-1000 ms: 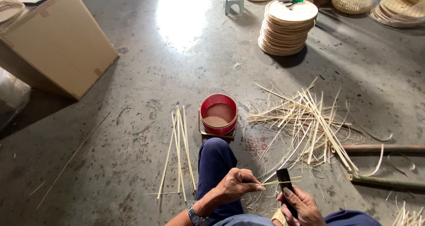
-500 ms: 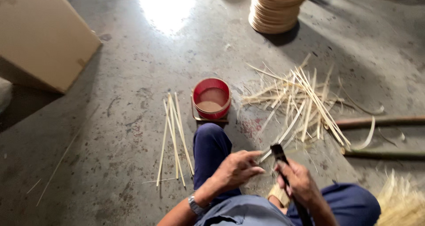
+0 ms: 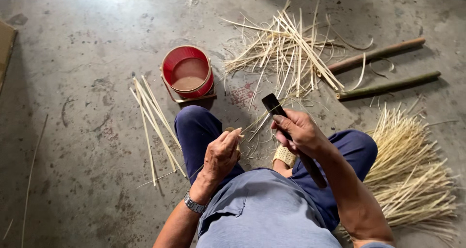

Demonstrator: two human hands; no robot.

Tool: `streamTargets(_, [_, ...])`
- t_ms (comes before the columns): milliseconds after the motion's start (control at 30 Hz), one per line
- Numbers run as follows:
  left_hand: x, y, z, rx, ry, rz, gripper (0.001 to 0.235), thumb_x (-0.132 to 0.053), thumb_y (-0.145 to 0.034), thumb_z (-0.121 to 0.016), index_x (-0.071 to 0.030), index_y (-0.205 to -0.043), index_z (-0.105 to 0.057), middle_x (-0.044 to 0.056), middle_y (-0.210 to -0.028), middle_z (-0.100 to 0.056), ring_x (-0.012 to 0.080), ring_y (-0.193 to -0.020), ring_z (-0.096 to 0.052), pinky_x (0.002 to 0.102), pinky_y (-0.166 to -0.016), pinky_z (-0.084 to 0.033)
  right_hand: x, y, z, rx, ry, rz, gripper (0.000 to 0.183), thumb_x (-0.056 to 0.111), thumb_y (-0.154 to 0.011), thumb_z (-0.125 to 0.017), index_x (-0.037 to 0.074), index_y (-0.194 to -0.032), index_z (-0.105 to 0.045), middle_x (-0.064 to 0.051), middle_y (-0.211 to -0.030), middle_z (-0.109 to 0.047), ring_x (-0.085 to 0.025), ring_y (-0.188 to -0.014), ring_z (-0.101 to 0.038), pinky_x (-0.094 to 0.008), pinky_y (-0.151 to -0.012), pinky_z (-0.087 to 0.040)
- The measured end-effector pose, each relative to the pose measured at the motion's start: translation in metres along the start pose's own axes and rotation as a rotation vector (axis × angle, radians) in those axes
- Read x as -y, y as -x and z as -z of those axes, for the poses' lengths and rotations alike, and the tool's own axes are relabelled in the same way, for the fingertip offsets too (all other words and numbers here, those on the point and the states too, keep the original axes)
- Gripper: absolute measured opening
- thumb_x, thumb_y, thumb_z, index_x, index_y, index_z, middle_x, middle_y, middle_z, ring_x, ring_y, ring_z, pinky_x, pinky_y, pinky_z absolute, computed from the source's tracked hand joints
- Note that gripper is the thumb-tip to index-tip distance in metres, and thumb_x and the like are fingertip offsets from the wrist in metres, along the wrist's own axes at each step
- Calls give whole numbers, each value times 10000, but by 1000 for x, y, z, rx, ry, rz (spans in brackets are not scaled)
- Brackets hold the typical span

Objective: The person sits on the floor and uses a knife to split long bamboo strips into thinner strands. They repeatedly hold a strip, draw the knife along its length to separate it, and place the finished strands aside. A red bucket and piles of bamboo material are visible nearby.

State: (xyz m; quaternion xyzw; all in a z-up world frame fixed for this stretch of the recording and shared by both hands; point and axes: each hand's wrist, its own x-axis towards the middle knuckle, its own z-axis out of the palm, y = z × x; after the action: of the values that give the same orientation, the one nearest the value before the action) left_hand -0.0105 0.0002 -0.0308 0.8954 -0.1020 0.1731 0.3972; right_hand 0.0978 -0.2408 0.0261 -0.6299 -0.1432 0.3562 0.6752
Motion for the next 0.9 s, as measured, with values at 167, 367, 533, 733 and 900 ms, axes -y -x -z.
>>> streamTargets(167, [-4, -5, -2, -40, 46, -48, 307, 33, -914, -646, 6, -1220, -633, 131, -881, -637, 289, -734, -667, 364, -647, -555, -12, -6, 0, 19, -13, -40, 303, 258, -1080, -444, 12, -1023, -612, -1, -581, -595, -44, -390, -471, -205, -322, -401])
streamTargets(367, [-7, -15, -15, -52, -25, -63, 245, -9, -953, -667, 9, -1195, -636, 130, -825, -613, 304, -700, -647, 377, -612, -537, -24, -9, -3, 78, -49, -44, 308, 265, -1101, -445, 2, -992, -564, 2, -578, -568, -37, -380, -430, -206, -307, -365])
streamTargets(533, [-10, -20, -23, -73, -75, -59, 240, -51, -960, -680, 1, -1190, -637, 125, -813, -615, 305, -696, -650, 384, -601, -532, -28, -7, -3, 66, -16, -76, 314, 293, -1082, -444, 27, -999, -588, 7, -577, -582, -34, -385, -445, -200, -316, -377])
streamTargets(733, [-21, -30, -24, 9, -97, 5, 314, -113, -953, -684, -26, -1250, -629, 127, -822, -626, 314, -701, -652, 403, -601, -528, -32, -11, -12, 22, 134, -109, 317, 295, -1078, -474, 16, -991, -597, 3, -607, -604, -37, -422, -476, -200, -368, -400])
streamTargets(900, [-12, -16, 1, 71, 1, 41, 394, -125, -945, -716, -15, -1308, -609, 123, -837, -633, 307, -690, -650, 401, -593, -525, -19, -6, 14, -52, 89, -102, 305, 289, -1067, -481, 23, -992, -611, -5, -589, -603, -47, -400, -458, -213, -354, -385])
